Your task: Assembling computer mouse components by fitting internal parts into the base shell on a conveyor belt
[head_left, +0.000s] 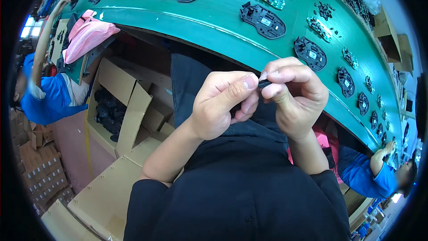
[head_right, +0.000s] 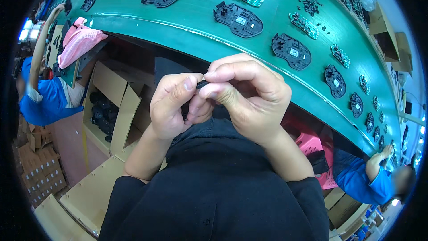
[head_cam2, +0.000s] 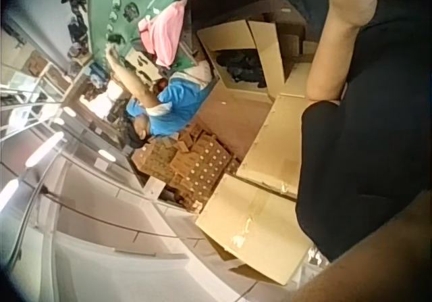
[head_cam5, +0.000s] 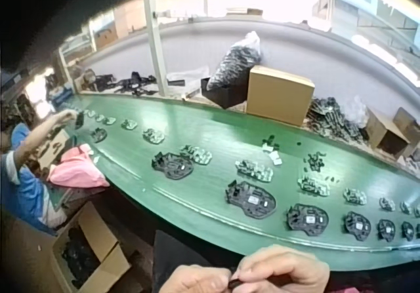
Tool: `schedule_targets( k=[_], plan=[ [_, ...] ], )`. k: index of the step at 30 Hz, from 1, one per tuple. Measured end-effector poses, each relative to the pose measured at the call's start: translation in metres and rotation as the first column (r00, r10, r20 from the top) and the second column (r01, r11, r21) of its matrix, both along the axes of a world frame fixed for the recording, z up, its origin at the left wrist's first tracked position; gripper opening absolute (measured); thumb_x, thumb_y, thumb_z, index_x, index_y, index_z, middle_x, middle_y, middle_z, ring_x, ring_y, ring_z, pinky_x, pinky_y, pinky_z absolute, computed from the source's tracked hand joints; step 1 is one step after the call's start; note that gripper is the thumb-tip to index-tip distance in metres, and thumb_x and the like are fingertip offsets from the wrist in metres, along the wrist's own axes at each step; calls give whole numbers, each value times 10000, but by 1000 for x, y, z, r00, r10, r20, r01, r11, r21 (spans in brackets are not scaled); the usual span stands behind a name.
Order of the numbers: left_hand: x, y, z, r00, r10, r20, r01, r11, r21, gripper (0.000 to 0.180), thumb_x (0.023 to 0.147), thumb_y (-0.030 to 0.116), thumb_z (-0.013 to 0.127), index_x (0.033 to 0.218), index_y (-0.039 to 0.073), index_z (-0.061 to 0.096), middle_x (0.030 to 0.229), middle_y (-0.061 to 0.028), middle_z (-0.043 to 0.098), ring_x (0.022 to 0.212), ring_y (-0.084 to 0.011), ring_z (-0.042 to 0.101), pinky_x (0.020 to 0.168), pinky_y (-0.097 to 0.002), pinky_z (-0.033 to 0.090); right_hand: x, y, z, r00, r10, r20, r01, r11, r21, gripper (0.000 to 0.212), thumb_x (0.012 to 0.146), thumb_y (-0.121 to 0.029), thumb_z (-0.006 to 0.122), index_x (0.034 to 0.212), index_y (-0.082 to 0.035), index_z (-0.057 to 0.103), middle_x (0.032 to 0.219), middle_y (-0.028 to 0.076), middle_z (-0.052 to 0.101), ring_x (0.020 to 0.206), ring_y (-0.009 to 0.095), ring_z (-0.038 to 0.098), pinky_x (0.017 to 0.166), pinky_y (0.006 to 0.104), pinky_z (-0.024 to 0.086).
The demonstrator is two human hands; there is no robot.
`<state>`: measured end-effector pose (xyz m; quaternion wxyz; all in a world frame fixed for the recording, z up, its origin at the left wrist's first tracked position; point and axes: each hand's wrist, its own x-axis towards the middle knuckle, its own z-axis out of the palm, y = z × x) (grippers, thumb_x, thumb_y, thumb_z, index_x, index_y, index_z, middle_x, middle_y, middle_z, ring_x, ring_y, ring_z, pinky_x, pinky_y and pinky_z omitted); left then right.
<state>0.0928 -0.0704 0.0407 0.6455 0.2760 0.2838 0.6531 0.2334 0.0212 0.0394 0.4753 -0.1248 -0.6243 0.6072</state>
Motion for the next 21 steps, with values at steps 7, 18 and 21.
schedule_targets(
  k=[7, 18, 21],
  plan=[
    [-4, 2, -4, 999, 27, 35, -27, 1000, -9, 410, 1095, 200, 454, 736, 37, 565, 625, -43, 514, 534, -99, 387, 500, -216, 316, -8, 2, 2, 999, -33, 23, 30, 995, 90, 212, 805, 68, 819, 990, 8, 736, 958, 145, 742, 776, 182, 673, 691, 262, 564],
    [-36, 11, -21, 992, 114, -47, -113, 993, 13, 414, 1108, 262, 442, 802, 12, 568, 599, -49, 485, 483, -95, 360, 456, -220, 312, -42, 11, -5, 988, -51, 144, 42, 997, 66, 222, 776, 34, 855, 971, -5, 758, 964, 133, 731, 763, 173, 657, 672, 258, 543],
    [-43, 13, -20, 987, 128, -95, -129, 992, -1, 413, 1108, 260, 436, 829, -4, 588, 607, -41, 486, 498, -93, 370, 463, -218, 319, -51, 21, -7, 986, -75, 147, 38, 969, 243, 226, 769, 26, 863, 967, -15, 765, 968, 120, 717, 755, 165, 641, 655, 253, 528]
  ],
)
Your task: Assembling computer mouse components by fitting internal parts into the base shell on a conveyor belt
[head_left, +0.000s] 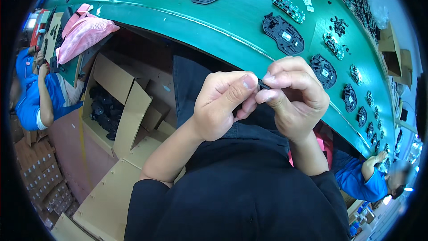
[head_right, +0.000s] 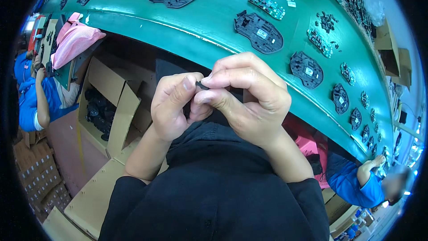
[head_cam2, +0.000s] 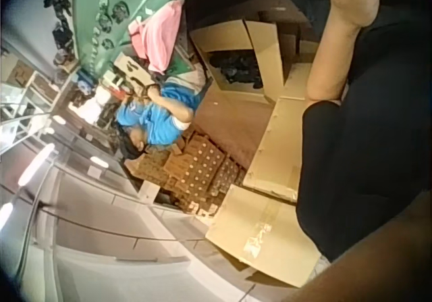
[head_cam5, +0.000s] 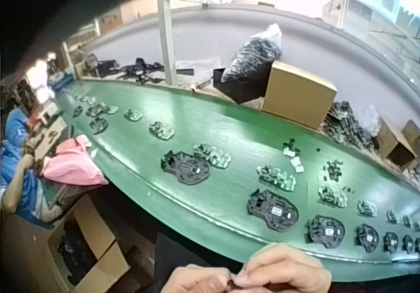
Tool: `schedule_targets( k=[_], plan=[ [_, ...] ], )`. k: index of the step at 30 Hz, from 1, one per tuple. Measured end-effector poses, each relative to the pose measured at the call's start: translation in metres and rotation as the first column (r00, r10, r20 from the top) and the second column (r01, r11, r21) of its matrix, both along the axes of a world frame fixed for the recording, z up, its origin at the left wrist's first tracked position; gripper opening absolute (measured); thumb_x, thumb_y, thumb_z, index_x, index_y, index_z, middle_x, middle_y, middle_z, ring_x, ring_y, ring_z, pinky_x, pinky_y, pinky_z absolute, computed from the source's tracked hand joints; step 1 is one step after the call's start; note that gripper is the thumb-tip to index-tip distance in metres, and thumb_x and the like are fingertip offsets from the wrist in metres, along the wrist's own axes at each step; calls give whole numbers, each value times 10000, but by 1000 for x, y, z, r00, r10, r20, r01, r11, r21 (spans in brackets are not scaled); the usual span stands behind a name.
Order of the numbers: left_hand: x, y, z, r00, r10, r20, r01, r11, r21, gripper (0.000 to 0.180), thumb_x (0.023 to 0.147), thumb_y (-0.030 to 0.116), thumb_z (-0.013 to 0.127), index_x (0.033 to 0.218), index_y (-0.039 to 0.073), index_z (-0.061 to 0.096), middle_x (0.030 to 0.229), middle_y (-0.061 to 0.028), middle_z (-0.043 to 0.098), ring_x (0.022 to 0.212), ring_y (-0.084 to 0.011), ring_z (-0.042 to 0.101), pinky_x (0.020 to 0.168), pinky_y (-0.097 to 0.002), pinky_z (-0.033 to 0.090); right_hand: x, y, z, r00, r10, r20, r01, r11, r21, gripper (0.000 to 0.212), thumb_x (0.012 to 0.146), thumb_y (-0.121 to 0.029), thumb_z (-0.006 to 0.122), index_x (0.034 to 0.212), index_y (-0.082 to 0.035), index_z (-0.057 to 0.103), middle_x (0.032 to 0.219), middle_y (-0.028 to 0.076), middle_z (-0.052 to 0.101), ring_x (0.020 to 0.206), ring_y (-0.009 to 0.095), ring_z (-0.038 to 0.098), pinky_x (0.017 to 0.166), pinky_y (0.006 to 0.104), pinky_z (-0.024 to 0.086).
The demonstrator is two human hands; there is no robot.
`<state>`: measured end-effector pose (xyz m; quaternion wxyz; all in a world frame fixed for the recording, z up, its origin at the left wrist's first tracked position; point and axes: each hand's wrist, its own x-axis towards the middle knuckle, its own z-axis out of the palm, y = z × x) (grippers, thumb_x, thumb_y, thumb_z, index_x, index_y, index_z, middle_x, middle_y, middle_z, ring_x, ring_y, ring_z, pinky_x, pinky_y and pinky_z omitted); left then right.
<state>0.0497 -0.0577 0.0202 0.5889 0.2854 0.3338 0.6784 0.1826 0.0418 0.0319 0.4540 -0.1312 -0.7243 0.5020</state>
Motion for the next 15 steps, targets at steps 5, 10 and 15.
schedule_targets(
  k=[5, 10, 15],
  plan=[
    [-4, 3, -9, 997, -5, 83, 3, 1000, 28, 418, 1113, 216, 439, 772, 31, 594, 619, -38, 525, 537, -90, 398, 495, -215, 320, -12, 4, -1, 1000, 0, 13, -1, 996, 88, 245, 768, 4, 872, 990, -25, 771, 976, 107, 700, 746, 156, 621, 639, 246, 510],
    [-6, 5, -12, 968, 6, 250, 14, 997, -76, 415, 1117, 226, 426, 794, 29, 598, 619, -42, 528, 527, -88, 397, 485, -212, 319, -16, 1, 3, 985, -57, 164, 35, 990, 137, 210, 808, 12, 836, 996, -26, 749, 1007, 124, 682, 837, 176, 612, 686, 257, 496],
    [-22, 11, -22, 937, -38, 348, 51, 998, -27, 417, 1121, 234, 414, 803, 30, 593, 626, -47, 534, 512, -87, 389, 475, -212, 318, -31, 4, 11, 977, -9, 212, 4, 1000, 24, 204, 815, 60, 783, 1010, -1, 773, 966, 107, 710, 736, 152, 621, 644, 237, 509]
  ],
)
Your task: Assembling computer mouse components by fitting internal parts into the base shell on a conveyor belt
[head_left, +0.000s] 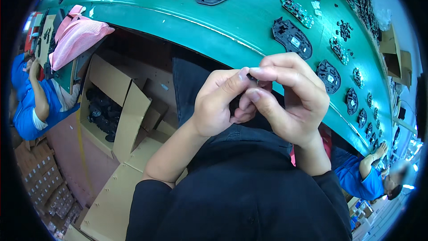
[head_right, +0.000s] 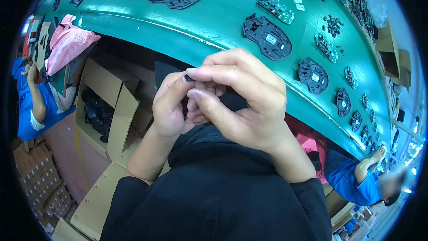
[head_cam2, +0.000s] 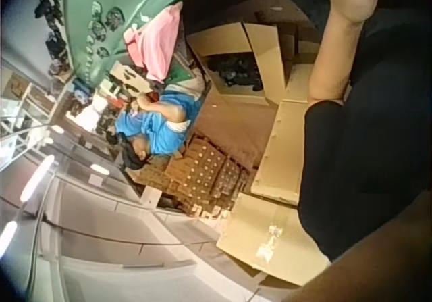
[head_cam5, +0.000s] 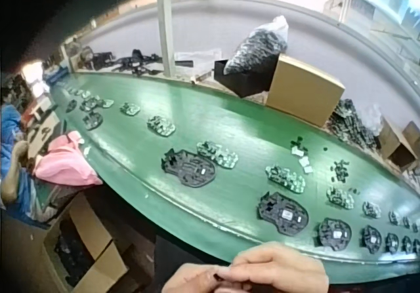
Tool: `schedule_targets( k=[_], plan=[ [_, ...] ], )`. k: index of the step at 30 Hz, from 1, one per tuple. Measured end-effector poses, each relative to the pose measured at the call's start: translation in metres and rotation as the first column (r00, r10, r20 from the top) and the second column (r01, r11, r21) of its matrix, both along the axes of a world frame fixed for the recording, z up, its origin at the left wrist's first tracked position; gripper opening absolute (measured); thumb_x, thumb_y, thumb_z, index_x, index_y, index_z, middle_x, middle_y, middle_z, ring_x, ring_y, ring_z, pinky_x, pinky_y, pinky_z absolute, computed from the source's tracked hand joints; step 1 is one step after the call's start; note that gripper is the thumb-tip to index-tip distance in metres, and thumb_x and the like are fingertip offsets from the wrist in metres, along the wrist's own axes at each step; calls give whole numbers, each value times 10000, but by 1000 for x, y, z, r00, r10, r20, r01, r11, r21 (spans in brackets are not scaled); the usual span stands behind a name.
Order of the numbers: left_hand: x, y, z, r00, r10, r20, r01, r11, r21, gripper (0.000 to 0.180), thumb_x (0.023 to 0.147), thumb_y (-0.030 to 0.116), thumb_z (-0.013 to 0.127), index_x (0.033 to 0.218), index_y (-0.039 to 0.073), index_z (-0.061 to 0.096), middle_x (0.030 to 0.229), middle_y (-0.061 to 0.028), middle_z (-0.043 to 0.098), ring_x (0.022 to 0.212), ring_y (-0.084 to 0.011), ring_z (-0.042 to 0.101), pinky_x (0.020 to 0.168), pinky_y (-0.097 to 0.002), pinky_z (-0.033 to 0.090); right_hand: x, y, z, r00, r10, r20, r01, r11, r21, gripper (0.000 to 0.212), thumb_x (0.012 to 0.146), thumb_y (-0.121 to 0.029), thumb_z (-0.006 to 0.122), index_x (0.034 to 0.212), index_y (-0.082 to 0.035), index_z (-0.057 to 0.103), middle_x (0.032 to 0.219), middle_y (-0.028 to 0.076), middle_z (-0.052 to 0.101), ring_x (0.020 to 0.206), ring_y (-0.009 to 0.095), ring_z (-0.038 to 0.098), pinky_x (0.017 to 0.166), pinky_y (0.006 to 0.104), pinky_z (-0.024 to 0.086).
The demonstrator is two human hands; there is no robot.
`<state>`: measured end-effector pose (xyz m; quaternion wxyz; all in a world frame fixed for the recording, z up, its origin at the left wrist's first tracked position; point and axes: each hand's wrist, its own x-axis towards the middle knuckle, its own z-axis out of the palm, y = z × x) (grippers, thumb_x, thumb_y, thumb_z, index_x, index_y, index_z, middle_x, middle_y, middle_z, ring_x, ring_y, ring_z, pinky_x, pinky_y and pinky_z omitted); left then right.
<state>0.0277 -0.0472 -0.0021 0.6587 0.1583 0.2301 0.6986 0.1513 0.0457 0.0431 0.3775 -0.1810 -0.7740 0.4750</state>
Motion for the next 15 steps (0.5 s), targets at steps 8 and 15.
schedule_targets(
  k=[8, 15],
  plan=[
    [-27, 11, -12, 999, -53, 0, 53, 998, -32, 395, 1110, 222, 444, 794, 34, 589, 638, -46, 535, 514, -93, 396, 480, -213, 319, -23, 17, -6, 999, 9, 50, 2, 979, -204, 160, 846, 66, 721, 997, 31, 757, 960, 98, 723, 748, 138, 617, 657, 232, 505],
    [-105, 58, -12, 512, 460, -725, -436, 867, 243, 410, 1102, 239, 425, 744, 67, 530, 596, -21, 472, 497, -96, 347, 480, -250, 291, -54, 75, -26, 956, -242, 164, 256, 964, -71, 82, 868, -15, 728, 941, 3, 760, 961, 67, 716, 769, 123, 607, 690, 228, 475]
  ],
)
